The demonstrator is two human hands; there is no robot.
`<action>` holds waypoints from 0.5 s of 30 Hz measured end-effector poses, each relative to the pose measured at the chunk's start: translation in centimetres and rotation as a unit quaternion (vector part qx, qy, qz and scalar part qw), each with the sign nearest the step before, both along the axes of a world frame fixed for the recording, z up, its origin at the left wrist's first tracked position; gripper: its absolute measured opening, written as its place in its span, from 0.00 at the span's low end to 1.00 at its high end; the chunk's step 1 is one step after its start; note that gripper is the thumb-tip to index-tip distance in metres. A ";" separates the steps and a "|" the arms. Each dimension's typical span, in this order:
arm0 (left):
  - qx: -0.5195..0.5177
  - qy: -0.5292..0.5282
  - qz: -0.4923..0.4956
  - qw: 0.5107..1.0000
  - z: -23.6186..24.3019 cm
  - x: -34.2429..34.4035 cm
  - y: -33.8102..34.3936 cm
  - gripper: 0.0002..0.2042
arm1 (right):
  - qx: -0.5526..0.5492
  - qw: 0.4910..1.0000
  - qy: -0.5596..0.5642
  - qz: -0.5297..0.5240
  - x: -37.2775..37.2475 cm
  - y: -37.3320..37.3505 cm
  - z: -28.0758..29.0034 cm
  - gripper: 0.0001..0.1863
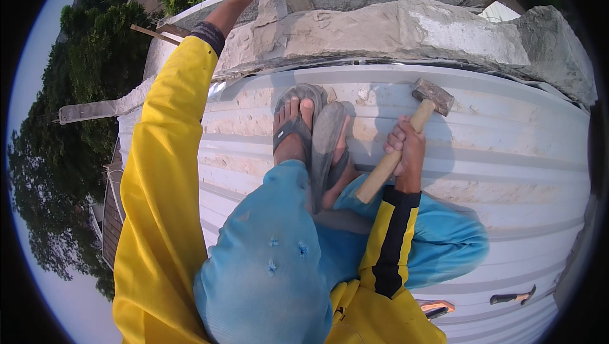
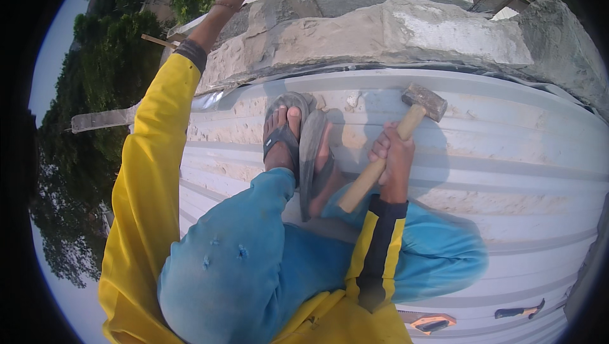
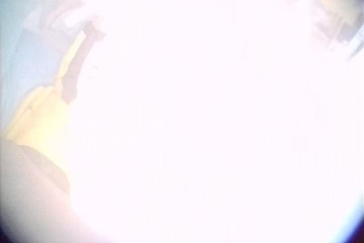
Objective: The person sits on a corrugated metal roof and uses a hammer and a chisel to chip away at a concrete ridge along the roof's edge. They repeatedly strike the chisel to break off pieces of the concrete.
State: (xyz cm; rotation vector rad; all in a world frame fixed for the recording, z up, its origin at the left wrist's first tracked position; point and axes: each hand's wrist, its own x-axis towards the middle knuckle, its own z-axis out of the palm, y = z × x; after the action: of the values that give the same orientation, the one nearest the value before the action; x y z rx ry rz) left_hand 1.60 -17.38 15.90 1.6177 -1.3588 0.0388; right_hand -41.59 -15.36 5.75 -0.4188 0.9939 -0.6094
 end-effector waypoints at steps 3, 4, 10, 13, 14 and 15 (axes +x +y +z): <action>-0.042 0.229 0.021 0.972 -1.3 0.0 1.9 0.11 | 0.014 0.999 -0.032 -0.001 -0.3 -0.1 -0.9 0.06; -0.048 0.273 0.028 0.960 -2.2 -0.1 2.5 0.11 | 0.016 0.999 -0.041 -0.005 -0.4 -0.2 -1.0 0.05; -0.036 0.301 0.159 0.940 -7.2 -3.5 6.2 0.09 | 0.027 0.998 -0.050 -0.013 -0.1 0.0 -1.8 0.06; -0.036 0.260 0.153 0.953 -8.2 -3.7 6.7 0.09 | 0.028 0.998 -0.055 -0.016 -0.1 0.0 -2.0 0.07; -0.038 0.251 0.150 0.956 -8.1 -3.8 6.7 0.09 | 0.029 0.998 -0.057 -0.017 0.0 0.0 -2.1 0.07; -0.052 0.166 0.170 0.970 -8.1 -3.5 6.5 0.08 | 0.026 0.998 -0.057 -0.016 0.1 0.0 -2.2 0.07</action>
State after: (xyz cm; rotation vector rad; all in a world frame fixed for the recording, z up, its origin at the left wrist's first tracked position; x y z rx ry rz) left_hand -1.94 -10.88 7.81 1.6640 -0.8054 0.0417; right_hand -41.53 -15.37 3.56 -0.3204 0.9074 -0.6277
